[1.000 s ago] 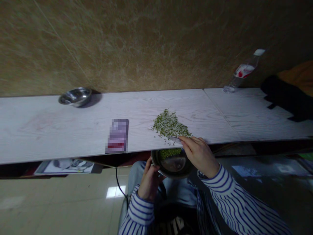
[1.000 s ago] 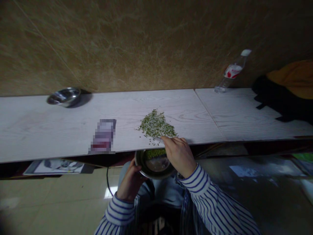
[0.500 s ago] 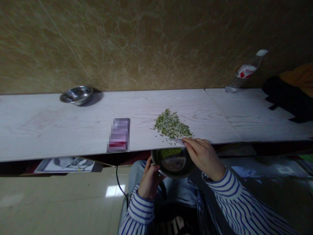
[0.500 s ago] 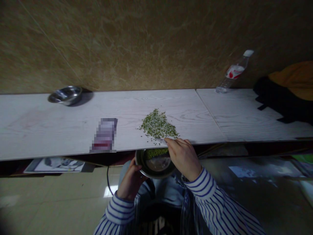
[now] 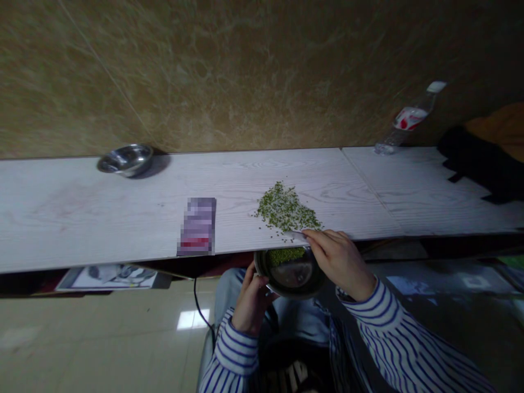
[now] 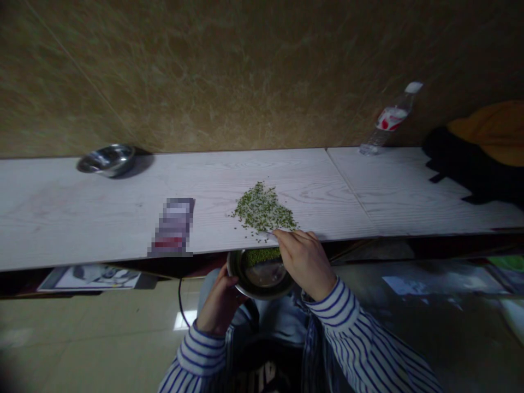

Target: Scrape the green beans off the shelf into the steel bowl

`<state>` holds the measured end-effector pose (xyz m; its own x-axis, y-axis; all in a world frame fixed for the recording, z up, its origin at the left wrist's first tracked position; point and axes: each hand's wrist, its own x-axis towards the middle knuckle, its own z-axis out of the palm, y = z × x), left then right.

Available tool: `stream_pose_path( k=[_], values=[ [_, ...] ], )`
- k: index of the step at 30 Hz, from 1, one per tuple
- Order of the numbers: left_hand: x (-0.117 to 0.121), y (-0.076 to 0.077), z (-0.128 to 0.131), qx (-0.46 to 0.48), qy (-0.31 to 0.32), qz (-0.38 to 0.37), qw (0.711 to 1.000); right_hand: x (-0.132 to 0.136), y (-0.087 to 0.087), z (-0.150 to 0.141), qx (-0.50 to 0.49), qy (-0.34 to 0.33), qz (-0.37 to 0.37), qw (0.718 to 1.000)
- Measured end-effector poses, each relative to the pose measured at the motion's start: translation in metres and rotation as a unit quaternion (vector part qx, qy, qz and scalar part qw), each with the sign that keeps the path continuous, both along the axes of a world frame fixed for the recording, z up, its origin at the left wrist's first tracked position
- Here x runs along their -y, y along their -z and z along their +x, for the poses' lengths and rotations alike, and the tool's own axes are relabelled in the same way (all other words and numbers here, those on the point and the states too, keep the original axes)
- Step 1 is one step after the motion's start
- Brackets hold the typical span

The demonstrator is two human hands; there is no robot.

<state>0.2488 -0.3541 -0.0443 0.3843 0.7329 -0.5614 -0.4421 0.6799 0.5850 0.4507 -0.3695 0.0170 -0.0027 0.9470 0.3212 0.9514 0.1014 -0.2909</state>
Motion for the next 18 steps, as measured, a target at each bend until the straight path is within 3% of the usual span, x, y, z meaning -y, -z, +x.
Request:
stream_pose_path(
  k=[18],
  values=[
    [-0.0006,0.0016,-0.0011,-0.014,-0.01,-0.008,1.0,-0.0032,0.0012,0.0044,0.002,0.021,0.003,1.0]
  ],
)
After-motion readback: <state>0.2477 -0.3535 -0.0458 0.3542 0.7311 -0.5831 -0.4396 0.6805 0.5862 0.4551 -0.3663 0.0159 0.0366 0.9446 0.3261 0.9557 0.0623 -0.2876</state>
